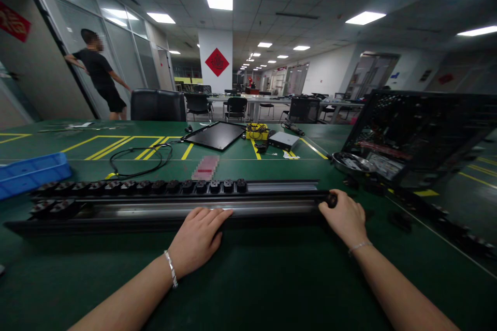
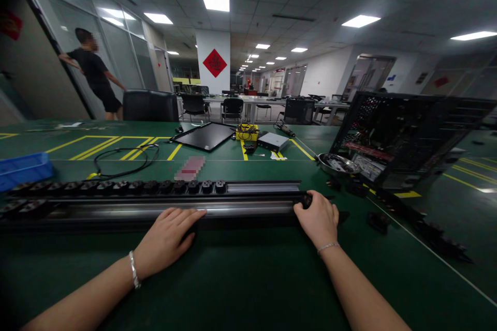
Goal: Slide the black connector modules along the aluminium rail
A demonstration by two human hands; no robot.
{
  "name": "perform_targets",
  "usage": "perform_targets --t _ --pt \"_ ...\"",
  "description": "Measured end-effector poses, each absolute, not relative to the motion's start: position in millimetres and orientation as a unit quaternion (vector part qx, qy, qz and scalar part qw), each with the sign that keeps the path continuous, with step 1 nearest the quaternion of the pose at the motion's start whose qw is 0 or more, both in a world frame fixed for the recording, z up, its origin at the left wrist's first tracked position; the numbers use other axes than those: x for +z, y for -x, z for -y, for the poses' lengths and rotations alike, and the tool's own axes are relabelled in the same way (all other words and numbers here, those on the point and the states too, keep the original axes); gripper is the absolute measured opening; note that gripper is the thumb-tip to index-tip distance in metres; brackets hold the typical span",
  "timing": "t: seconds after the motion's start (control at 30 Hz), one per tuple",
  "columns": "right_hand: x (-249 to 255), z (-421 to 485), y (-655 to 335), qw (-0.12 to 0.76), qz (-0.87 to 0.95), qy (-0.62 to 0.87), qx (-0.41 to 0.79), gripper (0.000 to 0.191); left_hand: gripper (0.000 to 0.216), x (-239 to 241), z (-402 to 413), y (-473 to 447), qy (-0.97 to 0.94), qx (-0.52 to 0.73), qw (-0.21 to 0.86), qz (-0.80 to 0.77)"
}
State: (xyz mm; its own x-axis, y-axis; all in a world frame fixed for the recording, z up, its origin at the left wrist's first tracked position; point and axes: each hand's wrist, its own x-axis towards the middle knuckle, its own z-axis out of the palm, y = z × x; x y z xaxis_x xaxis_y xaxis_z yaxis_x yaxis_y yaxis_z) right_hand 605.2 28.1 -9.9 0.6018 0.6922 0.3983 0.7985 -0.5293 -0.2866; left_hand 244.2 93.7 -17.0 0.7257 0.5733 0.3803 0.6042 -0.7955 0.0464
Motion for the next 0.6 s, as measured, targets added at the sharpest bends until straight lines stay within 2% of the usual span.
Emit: perform_targets --t 0.6 --pt "-6.7 -27.2 -605.9 0.220 0.429 0.869 -0.107 0.044 0.052 -15.6 -91.9 -243.8 0.928 -0.181 0.025 0.325"
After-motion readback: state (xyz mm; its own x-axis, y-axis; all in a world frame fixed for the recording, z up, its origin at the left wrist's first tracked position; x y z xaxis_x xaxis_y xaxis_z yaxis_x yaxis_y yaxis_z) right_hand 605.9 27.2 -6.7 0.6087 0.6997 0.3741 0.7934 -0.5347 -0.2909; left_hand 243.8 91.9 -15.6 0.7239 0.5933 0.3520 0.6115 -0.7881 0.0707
